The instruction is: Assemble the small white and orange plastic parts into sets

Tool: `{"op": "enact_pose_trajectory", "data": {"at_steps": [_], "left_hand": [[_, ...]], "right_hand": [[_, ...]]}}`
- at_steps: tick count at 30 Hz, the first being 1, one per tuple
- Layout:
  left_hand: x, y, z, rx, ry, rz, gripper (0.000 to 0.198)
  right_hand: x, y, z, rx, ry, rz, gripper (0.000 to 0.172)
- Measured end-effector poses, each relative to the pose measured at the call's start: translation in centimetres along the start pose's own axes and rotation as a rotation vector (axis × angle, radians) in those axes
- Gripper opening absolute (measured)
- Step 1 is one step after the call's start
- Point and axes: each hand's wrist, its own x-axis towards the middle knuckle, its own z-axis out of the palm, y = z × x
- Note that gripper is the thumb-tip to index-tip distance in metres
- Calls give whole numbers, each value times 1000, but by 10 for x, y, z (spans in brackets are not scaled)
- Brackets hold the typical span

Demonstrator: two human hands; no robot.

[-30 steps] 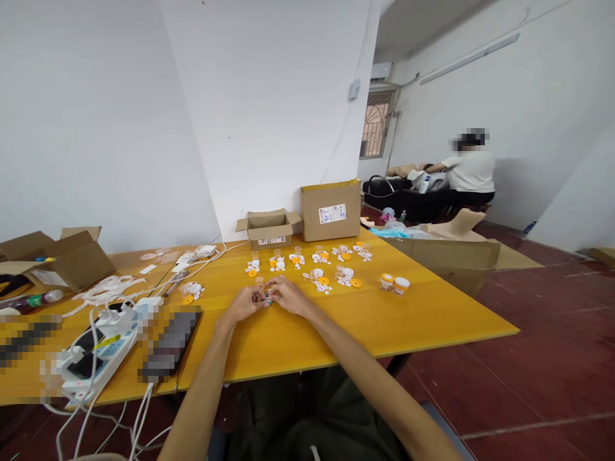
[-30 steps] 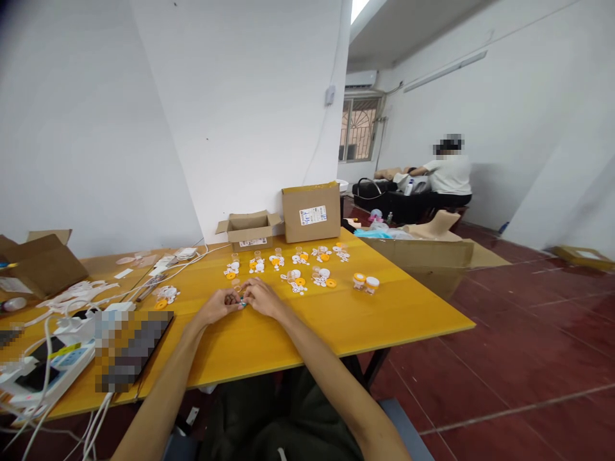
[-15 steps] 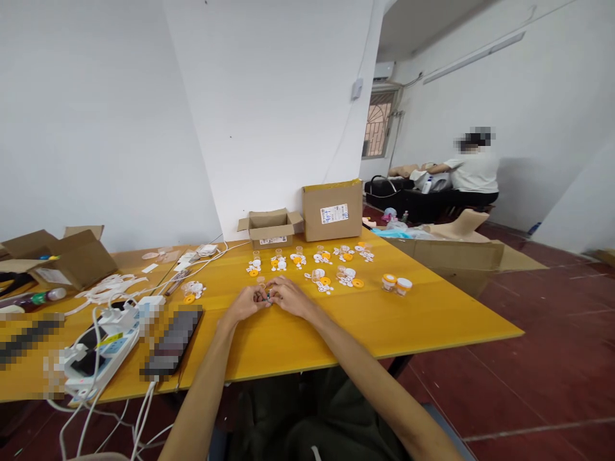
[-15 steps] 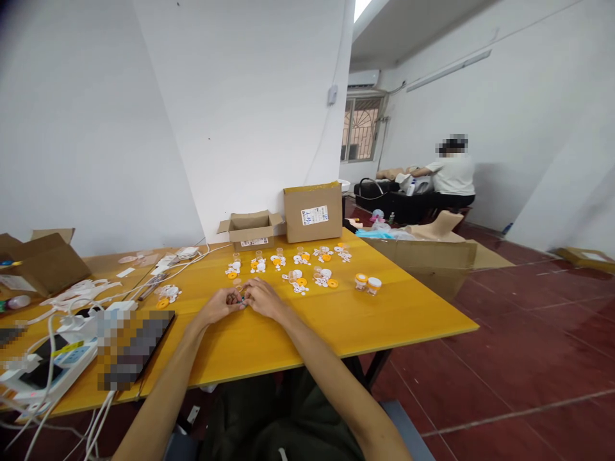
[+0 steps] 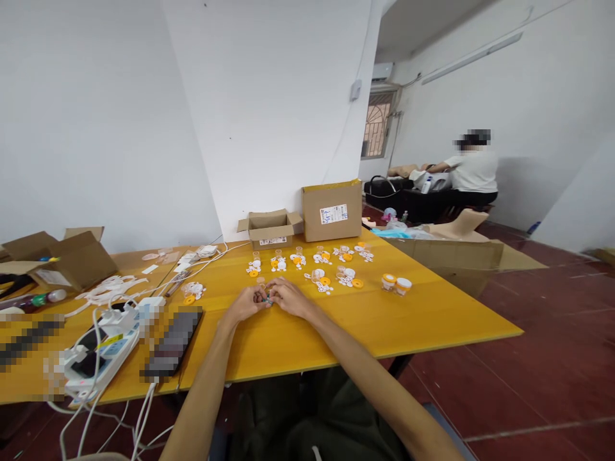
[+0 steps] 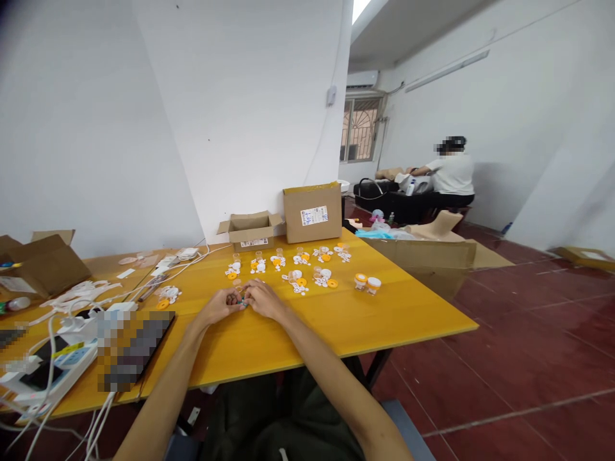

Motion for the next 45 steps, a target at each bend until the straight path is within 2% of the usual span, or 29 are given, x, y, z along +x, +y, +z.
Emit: {"op": "enact_pose_trajectory", "data": {"at_steps": [12, 21, 28, 35, 45], "left_hand": [[0, 0, -1, -15, -19, -13, 22], [0, -6, 0, -68, -24, -4, 20], [1, -7, -1, -68, -47, -1, 25], [1, -7, 0, -98, -67, -2, 27], [0, -3, -3, -70, -50, -4, 25]], "right_hand": [[1, 4, -4, 17, 50, 7, 13], [-2, 19, -6, -120, 76, -39, 16], [-1, 10, -8, -118, 79, -76, 12], [-3, -1, -7, -102, 24, -133, 13], [-3, -2, -7, -164, -12, -142, 11]]}}
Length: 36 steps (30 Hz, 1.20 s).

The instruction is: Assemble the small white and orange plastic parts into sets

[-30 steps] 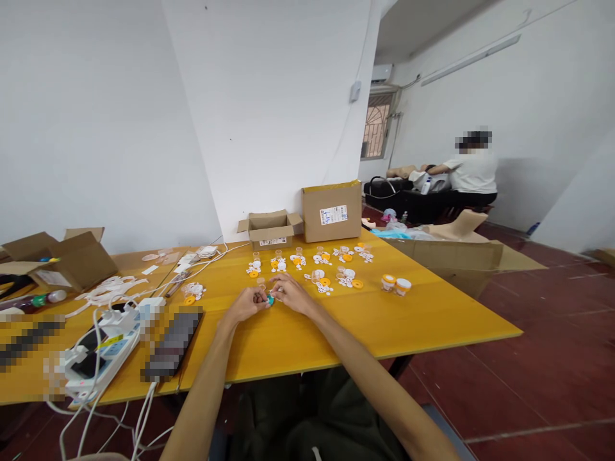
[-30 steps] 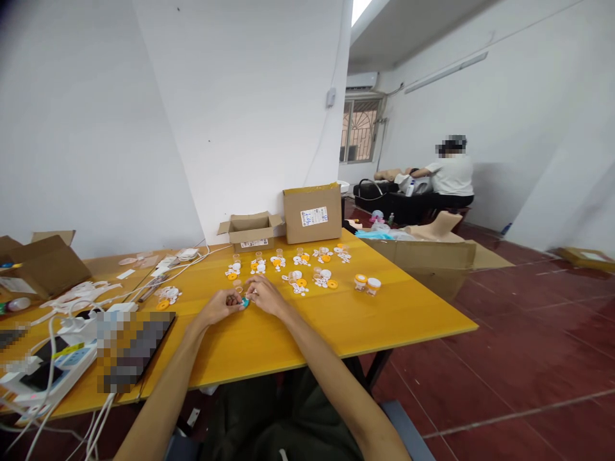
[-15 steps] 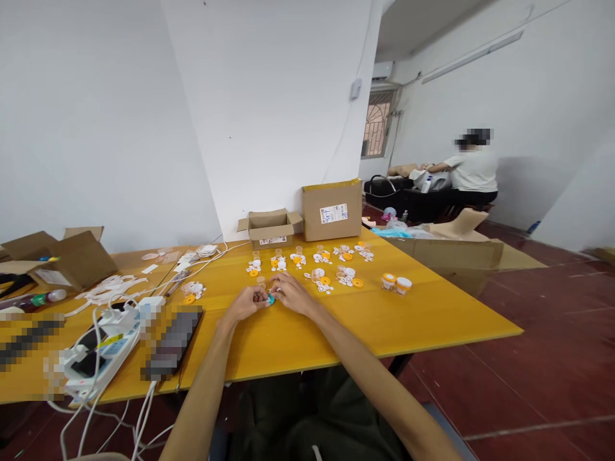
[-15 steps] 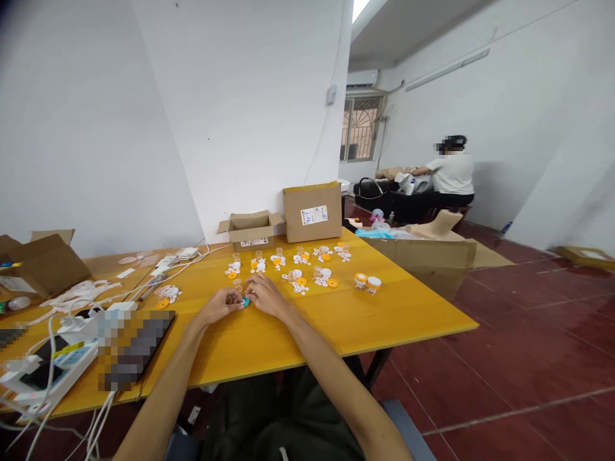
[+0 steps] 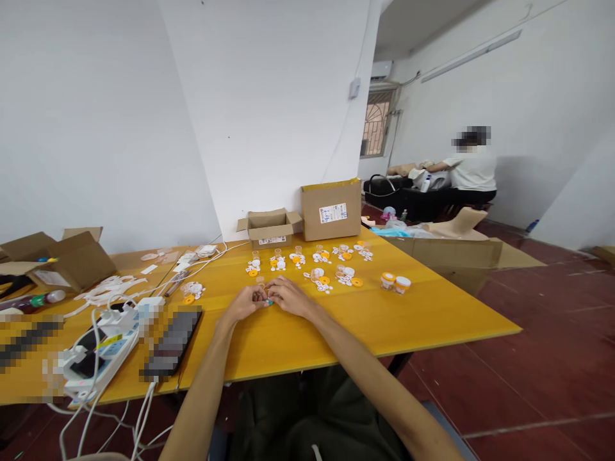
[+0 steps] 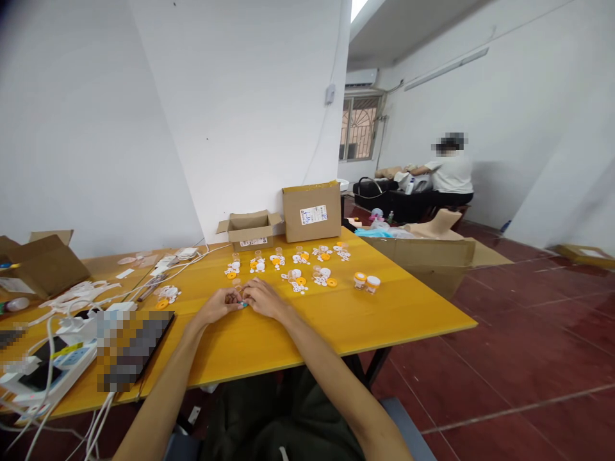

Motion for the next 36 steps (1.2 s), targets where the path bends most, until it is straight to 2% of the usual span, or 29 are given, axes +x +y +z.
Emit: {"op": "enact_pose_trajectory", "data": {"at_steps": [14, 23, 36], "left_hand": [[0, 3, 0, 10, 13, -16, 21], [1, -1, 1, -60, 3, -42, 22], [4, -9, 0, -84, -5, -55, 21]], "right_hand": [[0, 1, 1, -19, 12, -8, 9], [-1, 6, 0, -125, 36, -108, 1], [-1, 8, 4, -317, 40, -209, 10]]}}
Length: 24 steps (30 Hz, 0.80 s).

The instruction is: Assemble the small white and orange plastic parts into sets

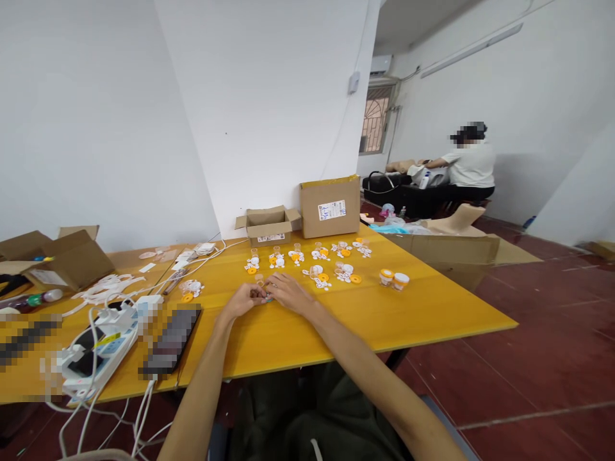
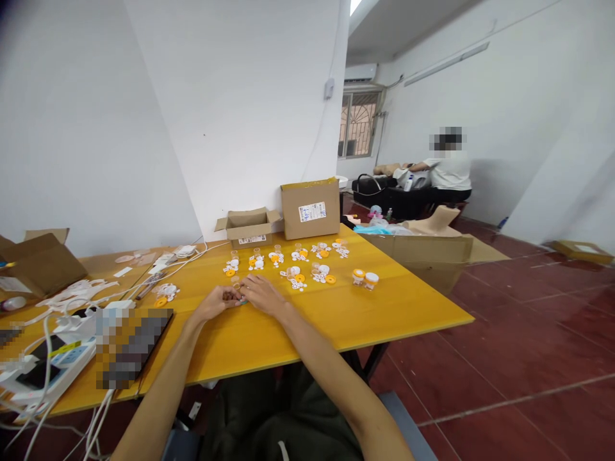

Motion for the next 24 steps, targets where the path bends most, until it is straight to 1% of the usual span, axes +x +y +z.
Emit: {"op": "enact_pose_trajectory", "data": {"at_steps": [5, 19, 24], "left_hand": [[0, -1, 0, -7, 8, 6, 18], [0, 0, 0, 29, 13, 15, 22], [-1, 1, 0, 29, 14, 24, 17]], "right_hand": [[0, -1, 0, -5, 3, 0, 10], [-1, 1, -2, -28, 6, 26, 9], [-1, 2, -5, -56, -16, 20, 9]]}}
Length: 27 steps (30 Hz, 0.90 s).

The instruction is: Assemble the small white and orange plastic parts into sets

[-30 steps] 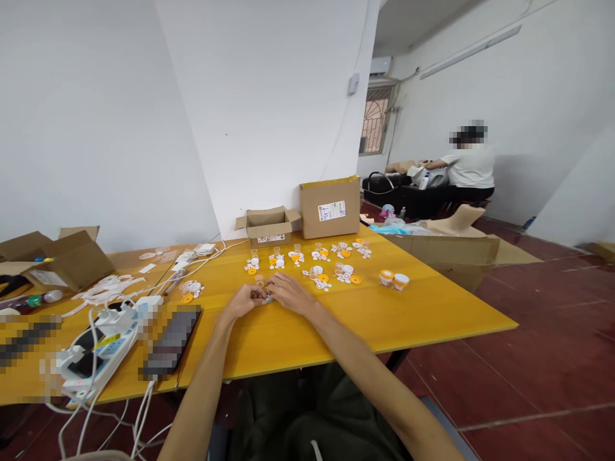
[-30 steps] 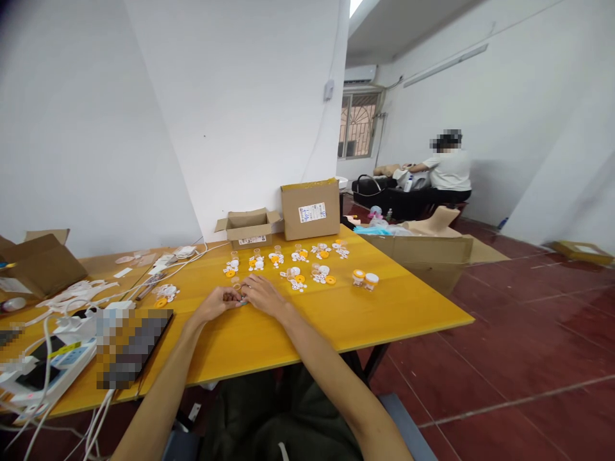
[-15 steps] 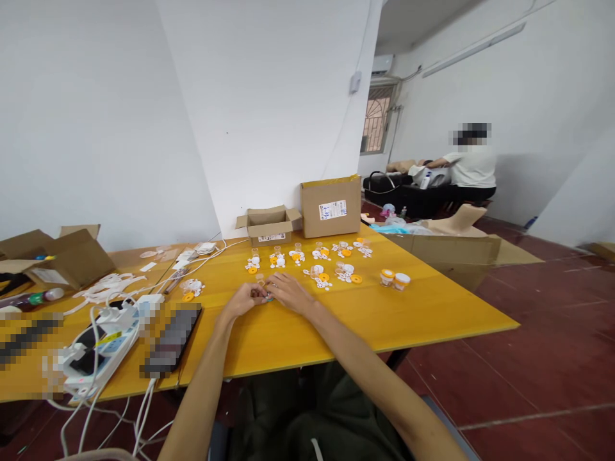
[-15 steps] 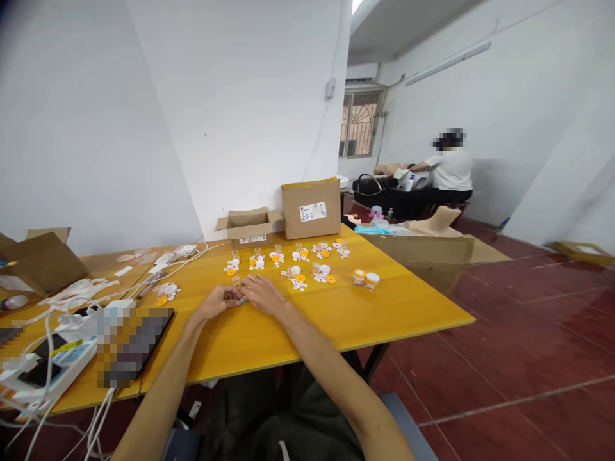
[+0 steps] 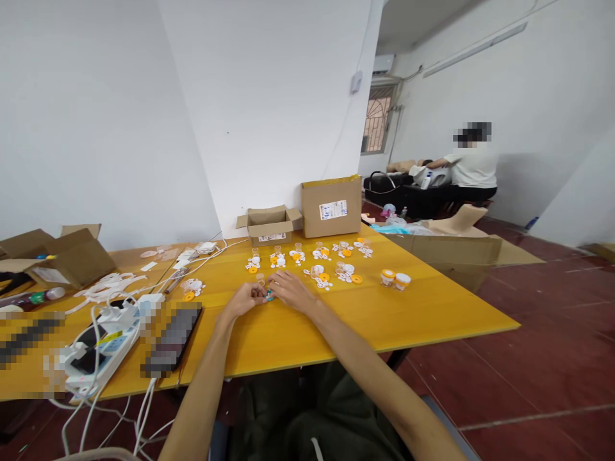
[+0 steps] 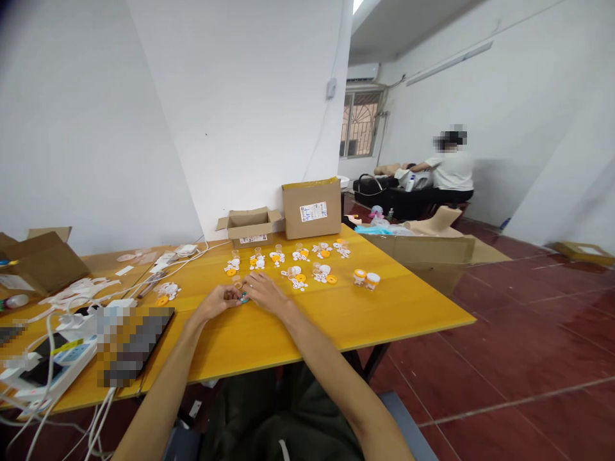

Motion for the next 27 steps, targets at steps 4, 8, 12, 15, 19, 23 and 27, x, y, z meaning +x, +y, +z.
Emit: {"op": "enact_pose_trajectory", "data": {"at_steps": [4, 8, 12, 15, 19, 23, 27], "left_hand": [[0, -1, 0, -2, 3, -3, 18], [1, -1, 1, -17, 4, -9, 19], [2, -2, 0, -25, -9, -14, 18], [2, -4, 0, -16, -7, -19, 20], [3, -7, -1, -4, -6, -22, 21], [3, -7, 0, -12, -8, -16, 18], [3, -6, 0, -17, -12, -13, 16]], "right_hand": [[3, -2, -3, -48, -33, -40, 9], [6, -6, -4, -94, -22, -80, 13], [7, -9, -7, -192, -37, -122, 15], [7, -8, -7, -252, -50, -122, 14], [7, -8, -6, -291, -56, -105, 12], [5, -6, -6, -272, -51, -102, 13], [4, -5, -9, -255, -54, -121, 13]]}}
